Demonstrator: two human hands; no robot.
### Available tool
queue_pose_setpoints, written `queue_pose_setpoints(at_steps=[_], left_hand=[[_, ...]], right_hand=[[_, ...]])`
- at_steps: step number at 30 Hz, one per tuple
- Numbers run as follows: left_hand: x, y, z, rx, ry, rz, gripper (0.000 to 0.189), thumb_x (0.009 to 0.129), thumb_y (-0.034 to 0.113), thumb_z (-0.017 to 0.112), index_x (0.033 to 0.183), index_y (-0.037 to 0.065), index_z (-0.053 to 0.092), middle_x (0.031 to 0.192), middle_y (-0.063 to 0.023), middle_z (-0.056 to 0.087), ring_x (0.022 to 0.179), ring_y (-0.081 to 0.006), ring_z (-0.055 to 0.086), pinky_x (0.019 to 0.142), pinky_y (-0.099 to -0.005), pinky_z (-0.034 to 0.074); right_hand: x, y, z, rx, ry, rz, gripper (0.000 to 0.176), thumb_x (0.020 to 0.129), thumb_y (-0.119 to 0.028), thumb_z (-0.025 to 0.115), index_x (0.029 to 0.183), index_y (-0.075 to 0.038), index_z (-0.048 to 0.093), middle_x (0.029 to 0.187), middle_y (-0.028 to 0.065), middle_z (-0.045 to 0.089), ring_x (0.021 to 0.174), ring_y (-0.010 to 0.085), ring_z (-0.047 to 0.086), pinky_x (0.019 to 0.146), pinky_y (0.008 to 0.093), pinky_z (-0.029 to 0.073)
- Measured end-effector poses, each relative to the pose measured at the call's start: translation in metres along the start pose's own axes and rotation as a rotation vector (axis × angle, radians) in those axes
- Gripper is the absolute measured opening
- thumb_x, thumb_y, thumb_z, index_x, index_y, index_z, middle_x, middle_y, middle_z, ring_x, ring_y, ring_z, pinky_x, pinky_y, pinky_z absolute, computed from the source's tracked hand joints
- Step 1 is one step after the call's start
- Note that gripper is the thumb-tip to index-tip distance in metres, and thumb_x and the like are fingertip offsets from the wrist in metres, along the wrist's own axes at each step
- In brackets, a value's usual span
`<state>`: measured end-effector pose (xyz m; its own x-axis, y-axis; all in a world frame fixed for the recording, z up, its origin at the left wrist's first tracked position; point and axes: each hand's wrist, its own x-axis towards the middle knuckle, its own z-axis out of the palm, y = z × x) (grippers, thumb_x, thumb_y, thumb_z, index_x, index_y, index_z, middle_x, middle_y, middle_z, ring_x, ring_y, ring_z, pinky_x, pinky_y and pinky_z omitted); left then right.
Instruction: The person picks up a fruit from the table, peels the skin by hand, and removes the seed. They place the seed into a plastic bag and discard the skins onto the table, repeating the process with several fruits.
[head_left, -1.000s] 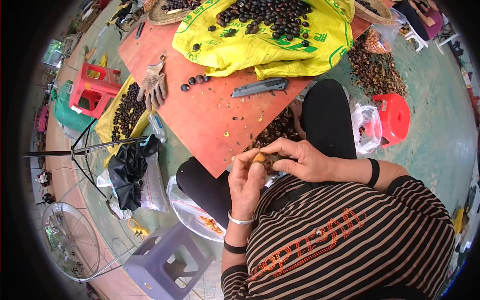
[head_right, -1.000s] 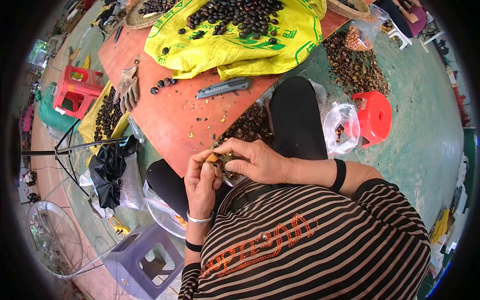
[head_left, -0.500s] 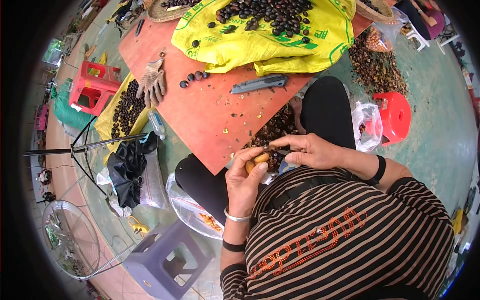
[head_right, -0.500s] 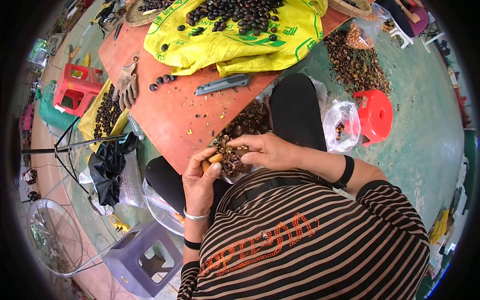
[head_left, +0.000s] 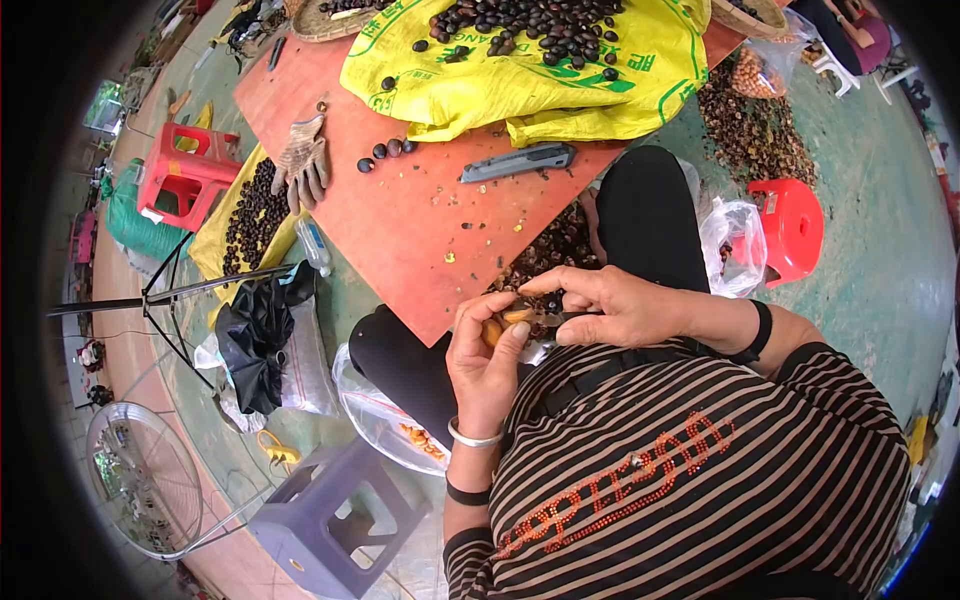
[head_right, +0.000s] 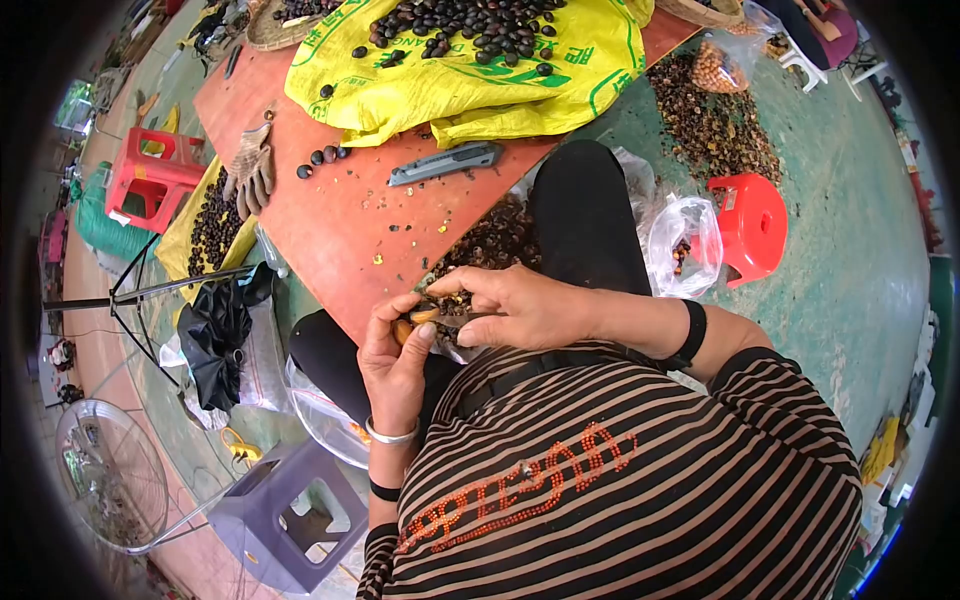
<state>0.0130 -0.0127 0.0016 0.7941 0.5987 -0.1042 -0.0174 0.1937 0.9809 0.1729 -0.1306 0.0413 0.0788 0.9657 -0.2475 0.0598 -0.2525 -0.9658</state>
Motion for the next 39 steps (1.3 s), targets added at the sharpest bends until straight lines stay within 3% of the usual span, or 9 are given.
queue_pose_setpoints(at_steps=[5,7,14,26,29,31,32,35,39], left_hand=[[-0.002,0.005,0.003,-0.178,0.027,-0.069,0.028,0.081,-0.005,0.059,0.108,0.000,0.055,0.098,-0.0022,0.050,0.087,-0.0102,0.052,0.079,-0.0216,0.043],[-0.001,0.000,-0.002,-0.209,0.018,-0.093,0.029,0.080,-0.005,0.060,0.108,0.000,0.055,0.097,-0.0017,0.051,0.085,-0.0099,0.052,0.077,-0.0212,0.044],[0.000,-0.004,-0.003,-0.125,0.017,-0.044,0.026,0.081,-0.004,0.060,0.106,0.001,0.055,0.092,-0.0014,0.053,0.083,-0.0074,0.052,0.073,-0.0198,0.044],[-0.002,-0.007,0.000,0.132,0.082,0.070,0.022,0.077,-0.001,0.066,0.097,0.001,0.057,0.083,-0.0005,0.057,0.073,-0.0061,0.053,0.066,-0.0185,0.044],[-0.005,-0.006,0.002,0.176,0.073,0.079,0.021,0.077,0.000,0.066,0.096,-0.001,0.057,0.082,-0.0010,0.058,0.072,-0.0060,0.053,0.066,-0.0185,0.044],[-0.008,0.003,0.005,-0.013,-0.039,-0.022,0.019,0.078,-0.001,0.065,0.095,-0.001,0.057,0.084,-0.0012,0.059,0.073,-0.0063,0.054,0.066,-0.0189,0.044],[-0.007,0.003,0.005,0.046,-0.080,0.030,0.018,0.080,0.000,0.064,0.097,0.000,0.057,0.088,-0.0018,0.058,0.075,-0.0068,0.054,0.067,-0.0189,0.044],[-0.003,0.000,0.001,-0.155,-0.050,-0.080,0.019,0.082,0.001,0.062,0.100,0.001,0.056,0.090,-0.0023,0.058,0.075,-0.0069,0.053,0.067,-0.0189,0.044],[0.002,-0.006,0.003,-0.084,-0.025,-0.008,0.022,0.084,-0.002,0.058,0.106,0.001,0.056,0.094,-0.0017,0.057,0.077,-0.0058,0.051,0.068,-0.0184,0.043]], right_hand=[[0.003,0.007,0.008,0.016,-0.010,-0.076,0.044,0.086,-0.011,0.056,0.126,-0.004,0.041,0.086,0.0053,0.058,0.073,0.0062,0.054,0.065,0.0220,0.045],[0.004,0.011,0.014,0.394,-0.026,-0.001,0.042,0.088,-0.010,0.053,0.127,-0.004,0.040,0.083,0.0033,0.057,0.072,0.0050,0.052,0.062,0.0206,0.044],[0.003,0.015,0.013,0.381,-0.062,0.013,0.041,0.089,-0.009,0.050,0.128,-0.003,0.037,0.080,0.0017,0.054,0.069,0.0038,0.049,0.061,0.0186,0.042],[0.008,0.031,0.018,0.154,0.083,-0.162,0.038,0.088,-0.013,0.050,0.124,0.000,0.048,0.107,0.0110,0.057,0.099,0.0121,0.053,0.087,0.0262,0.042],[0.008,0.039,0.017,0.246,0.033,0.017,0.036,0.088,-0.014,0.050,0.123,-0.003,0.050,0.102,0.0090,0.060,0.091,0.0124,0.055,0.082,0.0266,0.045],[0.019,0.055,0.015,0.226,0.181,0.141,0.036,0.091,-0.017,0.050,0.125,-0.005,0.046,0.065,-0.0052,0.045,0.051,0.0008,0.037,0.043,0.0180,0.031],[0.013,0.059,0.007,0.363,0.187,0.441,0.037,0.092,-0.015,0.048,0.127,-0.006,0.044,0.062,-0.0075,0.038,0.048,0.0013,0.033,0.041,0.0180,0.027],[0.004,0.050,0.004,0.588,0.106,0.206,0.035,0.091,-0.014,0.046,0.125,-0.009,0.047,0.063,-0.0049,0.043,0.054,-0.0003,0.036,0.048,0.0176,0.031],[0.004,0.027,0.009,0.363,-0.025,-0.081,0.043,0.090,-0.013,0.050,0.131,-0.005,0.037,0.067,-0.0083,0.039,0.058,-0.0004,0.035,0.052,0.0158,0.030]])
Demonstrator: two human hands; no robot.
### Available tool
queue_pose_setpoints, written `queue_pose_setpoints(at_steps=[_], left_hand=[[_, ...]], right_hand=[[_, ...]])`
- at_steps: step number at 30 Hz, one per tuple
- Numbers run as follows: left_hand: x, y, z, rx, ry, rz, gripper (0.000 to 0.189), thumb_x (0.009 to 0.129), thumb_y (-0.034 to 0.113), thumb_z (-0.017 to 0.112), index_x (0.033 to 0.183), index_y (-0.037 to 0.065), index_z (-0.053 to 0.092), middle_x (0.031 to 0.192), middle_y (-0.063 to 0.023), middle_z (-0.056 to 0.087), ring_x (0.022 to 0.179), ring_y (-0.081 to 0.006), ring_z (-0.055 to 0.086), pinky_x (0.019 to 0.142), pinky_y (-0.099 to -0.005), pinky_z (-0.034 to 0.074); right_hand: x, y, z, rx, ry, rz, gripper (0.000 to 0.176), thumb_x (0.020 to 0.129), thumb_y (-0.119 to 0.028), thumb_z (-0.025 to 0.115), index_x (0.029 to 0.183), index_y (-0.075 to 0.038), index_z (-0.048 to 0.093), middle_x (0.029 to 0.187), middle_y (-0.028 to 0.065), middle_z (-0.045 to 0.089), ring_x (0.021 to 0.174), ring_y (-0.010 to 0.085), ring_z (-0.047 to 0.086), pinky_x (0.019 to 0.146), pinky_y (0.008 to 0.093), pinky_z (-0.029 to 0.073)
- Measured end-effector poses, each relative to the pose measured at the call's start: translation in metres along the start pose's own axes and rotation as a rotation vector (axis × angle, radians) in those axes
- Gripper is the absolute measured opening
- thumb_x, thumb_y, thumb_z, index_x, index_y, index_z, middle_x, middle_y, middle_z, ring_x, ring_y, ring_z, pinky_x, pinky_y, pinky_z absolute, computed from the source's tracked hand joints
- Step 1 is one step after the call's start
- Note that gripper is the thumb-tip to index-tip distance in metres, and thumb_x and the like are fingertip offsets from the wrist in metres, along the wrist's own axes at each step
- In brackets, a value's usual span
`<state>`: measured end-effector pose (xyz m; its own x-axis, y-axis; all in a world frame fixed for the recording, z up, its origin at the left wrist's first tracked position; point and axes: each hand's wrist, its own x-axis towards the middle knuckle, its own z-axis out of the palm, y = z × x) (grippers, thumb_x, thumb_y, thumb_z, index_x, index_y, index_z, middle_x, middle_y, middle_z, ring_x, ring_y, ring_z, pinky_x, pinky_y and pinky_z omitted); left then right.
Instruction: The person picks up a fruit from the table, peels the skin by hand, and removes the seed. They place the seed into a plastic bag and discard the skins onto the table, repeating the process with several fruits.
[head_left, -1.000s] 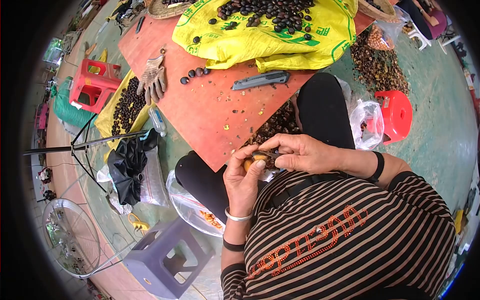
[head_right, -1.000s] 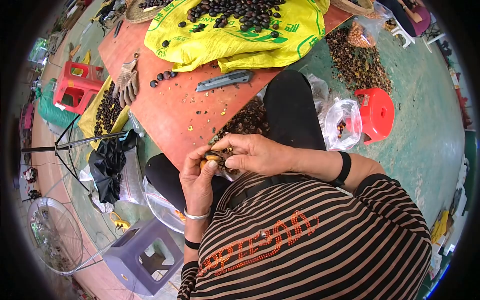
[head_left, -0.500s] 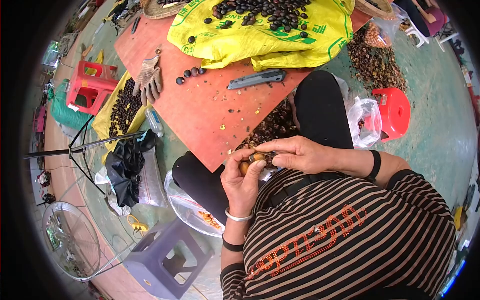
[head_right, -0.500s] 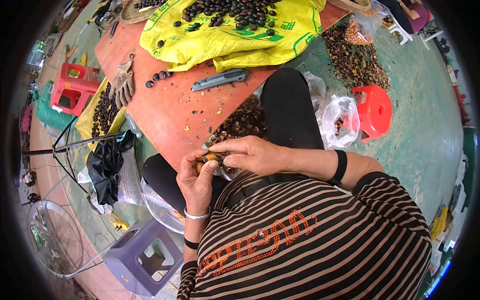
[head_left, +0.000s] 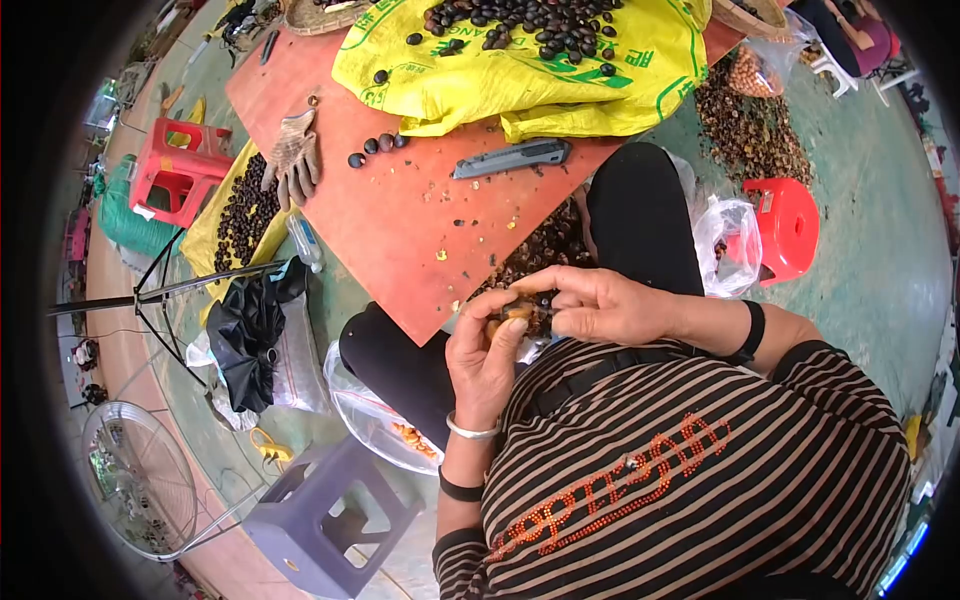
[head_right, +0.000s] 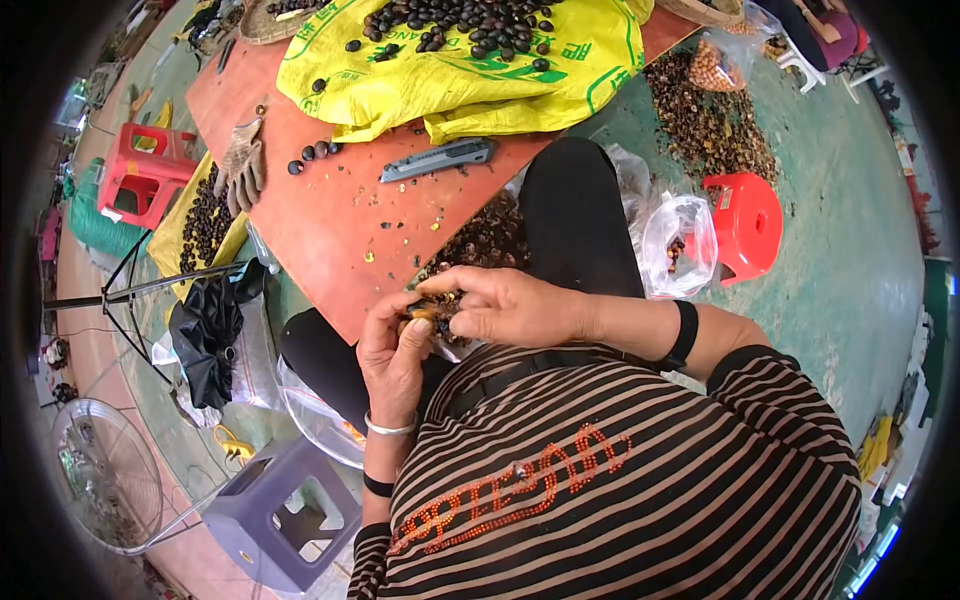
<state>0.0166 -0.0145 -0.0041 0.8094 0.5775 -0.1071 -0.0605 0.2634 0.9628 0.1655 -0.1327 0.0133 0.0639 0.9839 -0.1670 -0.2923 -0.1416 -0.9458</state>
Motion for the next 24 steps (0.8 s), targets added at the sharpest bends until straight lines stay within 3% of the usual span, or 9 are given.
queue_pose_setpoints(at_steps=[9,17,20,21,23,24], left_hand=[[-0.001,-0.003,-0.003,0.004,-0.029,-0.042,0.023,0.083,-0.002,0.059,0.106,0.002,0.057,0.094,-0.0006,0.055,0.078,-0.0054,0.050,0.069,-0.0179,0.042],[0.001,-0.012,0.004,-0.102,0.007,-0.057,0.022,0.082,-0.003,0.060,0.103,0.002,0.056,0.088,0.0010,0.052,0.077,-0.0051,0.049,0.067,-0.0179,0.041],[0.000,-0.014,0.003,-0.077,-0.005,-0.038,0.022,0.083,-0.003,0.059,0.103,0.002,0.054,0.088,0.0000,0.053,0.076,-0.0050,0.049,0.066,-0.0176,0.041],[0.000,-0.012,0.003,-0.093,-0.024,-0.062,0.024,0.083,-0.001,0.060,0.105,0.002,0.051,0.088,-0.0009,0.052,0.076,-0.0051,0.049,0.066,-0.0175,0.041],[0.001,-0.009,0.004,-0.108,-0.040,-0.086,0.027,0.083,0.000,0.060,0.107,0.002,0.048,0.089,-0.0019,0.052,0.076,-0.0053,0.049,0.066,-0.0174,0.041],[0.001,-0.008,0.006,-0.148,-0.032,-0.103,0.030,0.083,0.001,0.061,0.108,0.003,0.045,0.088,-0.0022,0.051,0.076,-0.0056,0.049,0.066,-0.0176,0.041]], right_hand=[[0.002,-0.005,-0.003,-0.033,-0.076,0.119,0.040,0.089,-0.012,0.051,0.126,-0.004,0.039,0.083,-0.0022,0.047,0.072,0.0028,0.043,0.063,0.0184,0.038],[-0.002,0.011,0.005,-0.070,0.070,0.009,0.038,0.089,-0.009,0.050,0.125,0.001,0.040,0.094,0.0028,0.055,0.081,0.0033,0.049,0.070,0.0197,0.042],[-0.007,0.017,0.002,0.029,0.063,0.095,0.038,0.089,-0.008,0.049,0.126,0.001,0.040,0.096,0.0039,0.056,0.085,0.0037,0.051,0.075,0.0207,0.043],[-0.008,0.015,0.002,0.028,0.059,0.098,0.038,0.089,-0.008,0.049,0.126,0.001,0.040,0.096,0.0039,0.056,0.085,0.0037,0.051,0.075,0.0207,0.043],[-0.009,0.011,0.003,0.102,0.036,0.054,0.042,0.093,-0.019,0.049,0.129,-0.001,0.036,0.075,-0.0037,0.045,0.063,-0.0012,0.036,0.055,0.0152,0.032],[-0.008,0.011,0.005,0.103,0.034,0.053,0.042,0.093,-0.019,0.049,0.129,-0.001,0.036,0.075,-0.0037,0.045,0.063,-0.0012,0.036,0.055,0.0152,0.032]])
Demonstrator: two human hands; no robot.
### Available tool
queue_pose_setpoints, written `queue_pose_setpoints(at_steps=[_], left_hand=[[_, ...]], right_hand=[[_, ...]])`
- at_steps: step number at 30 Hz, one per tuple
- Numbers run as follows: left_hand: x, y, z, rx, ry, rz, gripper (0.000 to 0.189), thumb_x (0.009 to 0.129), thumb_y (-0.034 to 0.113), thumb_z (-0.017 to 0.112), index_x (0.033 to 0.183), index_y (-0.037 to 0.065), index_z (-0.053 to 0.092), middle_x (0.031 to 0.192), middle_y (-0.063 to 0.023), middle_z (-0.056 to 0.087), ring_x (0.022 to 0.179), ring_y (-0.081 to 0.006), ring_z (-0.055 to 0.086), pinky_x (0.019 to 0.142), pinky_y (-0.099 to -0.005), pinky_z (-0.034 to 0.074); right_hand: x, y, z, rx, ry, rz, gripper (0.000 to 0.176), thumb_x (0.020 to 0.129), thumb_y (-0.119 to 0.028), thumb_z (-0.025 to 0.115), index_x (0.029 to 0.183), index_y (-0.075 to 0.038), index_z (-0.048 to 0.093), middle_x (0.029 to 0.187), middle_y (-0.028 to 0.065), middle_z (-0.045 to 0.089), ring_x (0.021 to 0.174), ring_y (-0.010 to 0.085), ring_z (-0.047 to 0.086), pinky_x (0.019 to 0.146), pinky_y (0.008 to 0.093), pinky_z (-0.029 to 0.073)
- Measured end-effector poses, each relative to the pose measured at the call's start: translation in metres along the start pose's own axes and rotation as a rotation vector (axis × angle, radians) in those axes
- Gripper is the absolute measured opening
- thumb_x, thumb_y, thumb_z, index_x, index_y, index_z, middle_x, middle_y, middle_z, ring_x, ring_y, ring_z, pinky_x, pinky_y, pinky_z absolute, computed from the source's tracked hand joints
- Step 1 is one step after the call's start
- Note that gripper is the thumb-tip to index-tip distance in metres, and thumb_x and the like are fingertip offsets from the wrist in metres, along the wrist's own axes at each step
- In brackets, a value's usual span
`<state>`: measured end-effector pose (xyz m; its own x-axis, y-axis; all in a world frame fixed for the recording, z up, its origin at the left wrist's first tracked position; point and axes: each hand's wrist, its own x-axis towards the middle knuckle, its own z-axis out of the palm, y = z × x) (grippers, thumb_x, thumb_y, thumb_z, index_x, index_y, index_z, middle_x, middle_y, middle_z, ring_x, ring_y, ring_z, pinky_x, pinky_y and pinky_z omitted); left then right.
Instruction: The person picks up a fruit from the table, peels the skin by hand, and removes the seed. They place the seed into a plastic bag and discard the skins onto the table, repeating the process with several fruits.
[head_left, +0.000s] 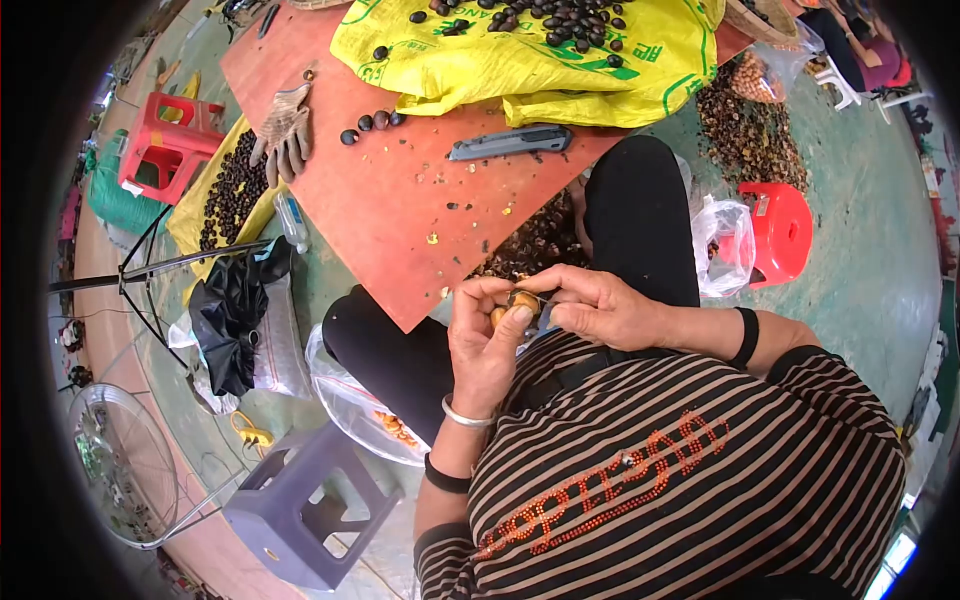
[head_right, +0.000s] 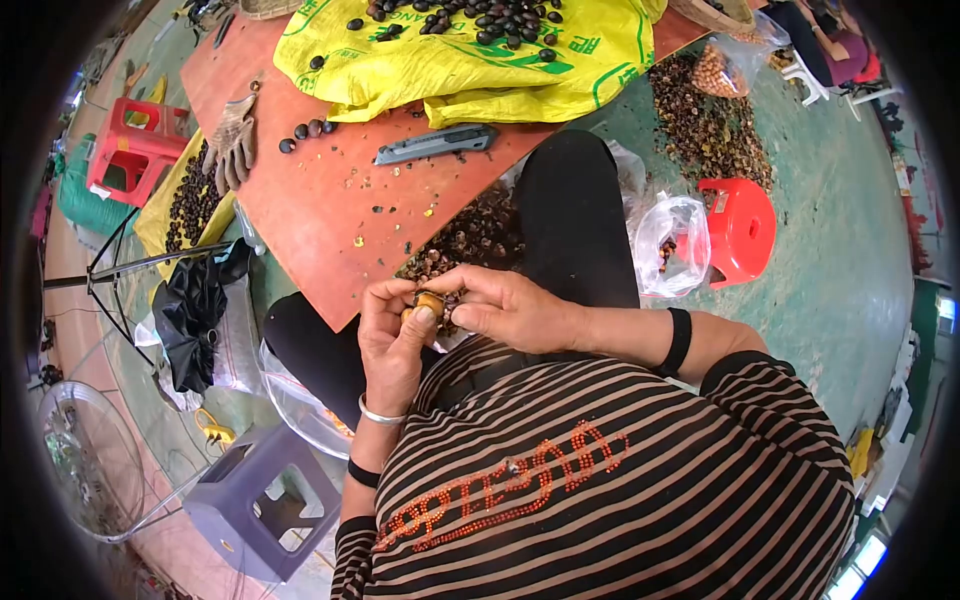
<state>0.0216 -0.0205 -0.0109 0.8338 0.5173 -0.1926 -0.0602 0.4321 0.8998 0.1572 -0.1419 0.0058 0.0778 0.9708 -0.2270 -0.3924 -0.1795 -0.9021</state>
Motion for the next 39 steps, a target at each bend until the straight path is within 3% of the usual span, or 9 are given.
queue_pose_setpoints(at_steps=[2,5,16,19,22,25,26,29,39], left_hand=[[0.002,0.001,0.003,-0.037,0.004,-0.007,0.033,0.083,0.003,0.062,0.109,0.004,0.042,0.088,-0.0025,0.051,0.076,-0.0058,0.049,0.067,-0.0178,0.042],[0.003,-0.006,0.008,0.021,0.031,0.109,0.032,0.084,0.006,0.062,0.107,0.004,0.041,0.084,-0.0018,0.052,0.071,-0.0061,0.048,0.062,-0.0180,0.042],[-0.001,-0.001,-0.001,0.269,0.101,0.039,0.020,0.087,0.004,0.055,0.102,-0.001,0.042,0.082,-0.0065,0.056,0.072,-0.0073,0.053,0.063,-0.0200,0.045],[-0.007,0.005,0.001,0.149,-0.028,-0.051,0.020,0.088,0.005,0.054,0.103,0.001,0.042,0.087,-0.0097,0.059,0.071,-0.0064,0.052,0.062,-0.0180,0.043],[-0.012,0.016,0.009,0.041,-0.120,-0.084,0.019,0.088,0.004,0.054,0.104,0.001,0.044,0.090,-0.0084,0.060,0.068,-0.0049,0.048,0.060,-0.0174,0.041],[-0.004,0.005,-0.001,0.044,0.049,0.036,0.023,0.084,0.002,0.059,0.105,0.001,0.049,0.093,-0.0074,0.059,0.077,-0.0092,0.053,0.069,-0.0215,0.045],[-0.001,0.002,-0.005,0.043,0.050,0.045,0.023,0.084,0.002,0.059,0.105,0.001,0.049,0.093,-0.0074,0.059,0.077,-0.0092,0.053,0.069,-0.0215,0.045],[-0.001,0.003,-0.007,0.520,0.106,0.258,0.023,0.082,-0.002,0.061,0.102,0.000,0.052,0.090,-0.0022,0.055,0.079,-0.0059,0.051,0.070,-0.0186,0.044],[-0.004,0.010,-0.005,0.706,0.160,0.389,0.023,0.075,0.000,0.068,0.093,0.000,0.054,0.084,-0.0063,0.057,0.073,-0.0102,0.054,0.066,-0.0225,0.046]], right_hand=[[0.003,-0.001,0.004,-0.089,0.084,-0.076,0.036,0.090,-0.007,0.047,0.125,0.000,0.040,0.096,0.0051,0.057,0.086,0.0035,0.053,0.076,0.0219,0.044],[0.005,0.001,0.006,-0.369,0.149,-0.190,0.036,0.091,-0.007,0.046,0.125,-0.001,0.040,0.097,0.0051,0.057,0.087,0.0039,0.052,0.078,0.0219,0.044],[0.013,0.015,0.001,-0.090,0.080,0.004,0.032,0.092,-0.012,0.048,0.121,0.000,0.046,0.087,-0.0011,0.053,0.075,0.0025,0.047,0.068,0.0200,0.041],[0.027,0.039,-0.013,-0.450,0.354,-0.295,0.025,0.092,-0.014,0.048,0.115,-0.005,0.051,0.075,-0.0059,0.049,0.063,0.0000,0.041,0.058,0.0167,0.037],[0.017,0.009,-0.035,0.068,0.500,0.174,0.019,0.091,-0.019,0.050,0.105,-0.007,0.054,0.065,-0.0049,0.047,0.052,0.0006,0.039,0.044,0.0181,0.033],[0.011,-0.002,-0.027,-0.051,0.304,0.205,0.019,0.092,-0.020,0.050,0.106,-0.007,0.054,0.060,-0.0052,0.045,0.048,0.0008,0.037,0.041,0.0184,0.030],[0.006,-0.006,-0.024,-0.132,0.170,0.118,0.026,0.091,-0.018,0.051,0.114,-0.006,0.053,0.068,-0.0037,0.050,0.059,0.0033,0.043,0.055,0.0195,0.039],[0.004,-0.010,-0.010,-0.225,0.026,0.024,0.042,0.089,-0.015,0.054,0.128,-0.004,0.042,0.073,-0.0024,0.052,0.065,0.0035,0.046,0.060,0.0204,0.041],[0.014,-0.010,-0.004,-0.262,-0.042,0.046,0.042,0.088,-0.011,0.053,0.127,-0.002,0.040,0.067,-0.0039,0.048,0.063,0.0012,0.041,0.056,0.0181,0.035]])
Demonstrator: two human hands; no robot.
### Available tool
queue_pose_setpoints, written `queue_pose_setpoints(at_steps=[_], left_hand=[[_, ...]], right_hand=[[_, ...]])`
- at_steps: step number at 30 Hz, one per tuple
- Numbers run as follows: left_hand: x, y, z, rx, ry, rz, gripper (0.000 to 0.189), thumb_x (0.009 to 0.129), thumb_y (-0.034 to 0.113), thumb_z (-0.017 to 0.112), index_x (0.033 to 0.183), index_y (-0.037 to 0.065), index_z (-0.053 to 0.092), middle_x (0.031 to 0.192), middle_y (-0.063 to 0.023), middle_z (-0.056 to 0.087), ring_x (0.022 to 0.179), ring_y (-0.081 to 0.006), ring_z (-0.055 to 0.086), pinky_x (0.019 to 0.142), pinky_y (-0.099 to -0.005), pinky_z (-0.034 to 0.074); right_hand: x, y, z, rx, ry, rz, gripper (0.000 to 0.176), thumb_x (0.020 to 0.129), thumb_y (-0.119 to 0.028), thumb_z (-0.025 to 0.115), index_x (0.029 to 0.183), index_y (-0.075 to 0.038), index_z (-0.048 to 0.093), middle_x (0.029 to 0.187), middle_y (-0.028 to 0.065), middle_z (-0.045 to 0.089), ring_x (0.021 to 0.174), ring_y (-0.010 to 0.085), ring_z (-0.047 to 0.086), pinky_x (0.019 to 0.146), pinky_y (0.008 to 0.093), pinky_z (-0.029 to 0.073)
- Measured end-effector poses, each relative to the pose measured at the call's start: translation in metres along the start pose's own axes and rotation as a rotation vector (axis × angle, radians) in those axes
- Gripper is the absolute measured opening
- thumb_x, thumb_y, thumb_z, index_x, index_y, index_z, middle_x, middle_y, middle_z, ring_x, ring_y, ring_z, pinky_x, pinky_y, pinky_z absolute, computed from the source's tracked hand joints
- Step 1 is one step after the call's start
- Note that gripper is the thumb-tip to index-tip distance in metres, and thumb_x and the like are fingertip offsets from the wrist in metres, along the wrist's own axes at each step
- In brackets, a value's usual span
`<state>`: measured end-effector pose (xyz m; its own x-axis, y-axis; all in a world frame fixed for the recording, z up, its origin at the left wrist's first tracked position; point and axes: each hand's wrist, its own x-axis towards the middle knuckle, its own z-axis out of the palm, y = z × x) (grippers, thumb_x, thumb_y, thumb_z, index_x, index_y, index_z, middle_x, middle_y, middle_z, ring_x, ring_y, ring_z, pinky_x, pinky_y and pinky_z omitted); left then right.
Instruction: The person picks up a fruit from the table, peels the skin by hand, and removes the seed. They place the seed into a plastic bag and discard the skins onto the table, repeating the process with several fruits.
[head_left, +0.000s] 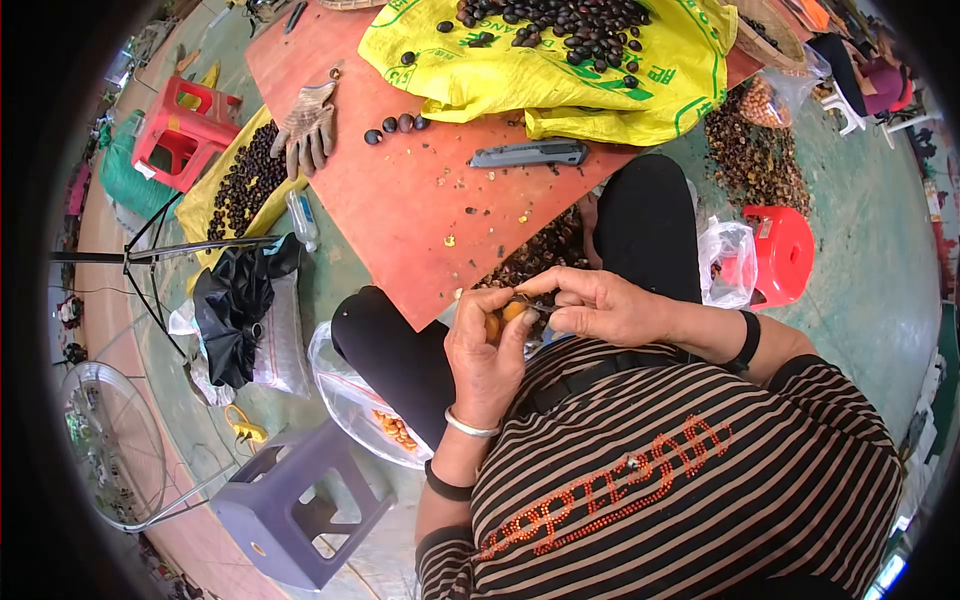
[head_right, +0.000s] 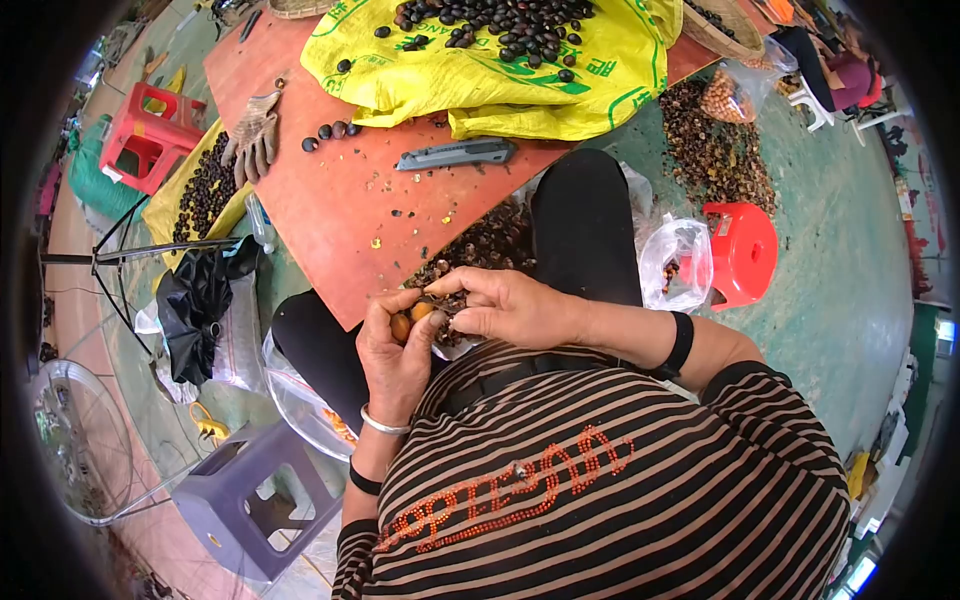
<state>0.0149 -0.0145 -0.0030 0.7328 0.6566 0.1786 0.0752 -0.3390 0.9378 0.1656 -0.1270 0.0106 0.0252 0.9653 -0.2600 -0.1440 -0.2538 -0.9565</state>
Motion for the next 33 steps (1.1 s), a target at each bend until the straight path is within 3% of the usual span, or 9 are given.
queue_pose_setpoints(at_steps=[4,7,10,13,15,25,27,31,33], left_hand=[[0.000,-0.002,0.000,-0.003,-0.007,0.007,0.023,0.074,0.000,0.069,0.092,0.000,0.054,0.084,-0.0070,0.057,0.071,-0.0118,0.055,0.065,-0.0229,0.045],[0.001,-0.002,0.000,0.044,-0.004,-0.020,0.021,0.073,-0.003,0.067,0.088,0.000,0.053,0.082,-0.0115,0.057,0.071,-0.0207,0.059,0.063,-0.0278,0.047],[0.001,-0.007,0.000,0.085,-0.008,0.033,0.020,0.074,-0.003,0.066,0.089,0.000,0.054,0.080,-0.0094,0.057,0.070,-0.0180,0.058,0.061,-0.0284,0.046],[-0.002,-0.016,0.002,-0.114,0.010,-0.089,0.019,0.075,-0.002,0.066,0.091,0.000,0.056,0.079,-0.0065,0.056,0.067,-0.0132,0.055,0.058,-0.0262,0.044],[-0.003,-0.023,0.000,-0.114,-0.006,-0.055,0.017,0.082,0.002,0.063,0.098,0.000,0.057,0.085,-0.0012,0.058,0.069,-0.0054,0.049,0.061,-0.0186,0.041],[-0.003,-0.030,-0.004,-0.539,-0.051,-0.183,0.013,0.086,0.004,0.058,0.098,0.002,0.057,0.084,-0.0004,0.055,0.069,-0.0053,0.047,0.062,-0.0189,0.040],[0.000,-0.028,-0.006,-0.641,-0.087,-0.296,0.014,0.088,0.006,0.056,0.101,0.002,0.055,0.083,0.0003,0.054,0.069,-0.0048,0.047,0.062,-0.0181,0.040],[0.010,-0.015,-0.005,-0.319,-0.083,-0.150,0.017,0.083,0.006,0.063,0.094,0.002,0.051,0.078,-0.0018,0.054,0.066,-0.0058,0.049,0.057,-0.0200,0.042],[0.014,-0.008,-0.012,-0.198,-0.104,-0.180,0.022,0.078,0.004,0.067,0.092,0.002,0.050,0.078,-0.0070,0.056,0.063,-0.0103,0.053,0.055,-0.0238,0.044]], right_hand=[[0.002,0.004,0.004,-0.042,0.039,-0.016,0.038,0.088,-0.011,0.051,0.125,-0.002,0.043,0.066,-0.0046,0.046,0.062,0.0012,0.040,0.055,0.0186,0.034],[0.008,0.007,0.009,0.042,0.075,-0.026,0.036,0.089,-0.010,0.049,0.124,-0.002,0.042,0.065,-0.0045,0.045,0.061,0.0017,0.039,0.055,0.0191,0.034],[0.011,0.009,0.011,0.258,0.070,0.050,0.033,0.090,-0.010,0.047,0.122,-0.003,0.043,0.065,-0.0040,0.045,0.061,0.0028,0.040,0.055,0.0203,0.035],[0.010,0.008,0.008,0.311,0.051,0.082,0.032,0.091,-0.014,0.047,0.123,-0.007,0.042,0.063,-0.0048,0.042,0.054,0.0026,0.037,0.048,0.0184,0.033],[0.008,0.006,0.006,0.488,0.008,0.221,0.038,0.094,-0.024,0.048,0.128,-0.010,0.039,0.059,-0.0066,0.035,0.045,0.0007,0.028,0.038,0.0149,0.024],[0.008,0.016,-0.002,0.802,-0.102,0.271,0.031,0.094,-0.023,0.047,0.122,-0.014,0.041,0.061,-0.0052,0.037,0.041,-0.0001,0.028,0.034,0.0138,0.022],[0.008,0.011,0.001,0.606,-0.051,0.228,0.030,0.093,-0.022,0.047,0.122,-0.013,0.042,0.061,-0.0049,0.037,0.041,-0.0001,0.027,0.034,0.0143,0.022],[0.013,-0.001,0.008,0.174,0.063,-0.014,0.028,0.092,-0.019,0.048,0.117,-0.006,0.046,0.067,-0.0040,0.043,0.054,0.0028,0.037,0.048,0.0184,0.033],[0.013,0.003,0.010,0.248,0.029,-0.045,0.028,0.092,-0.017,0.048,0.116,-0.004,0.047,0.070,-0.0033,0.045,0.061,0.0035,0.039,0.054,0.0203,0.035]])
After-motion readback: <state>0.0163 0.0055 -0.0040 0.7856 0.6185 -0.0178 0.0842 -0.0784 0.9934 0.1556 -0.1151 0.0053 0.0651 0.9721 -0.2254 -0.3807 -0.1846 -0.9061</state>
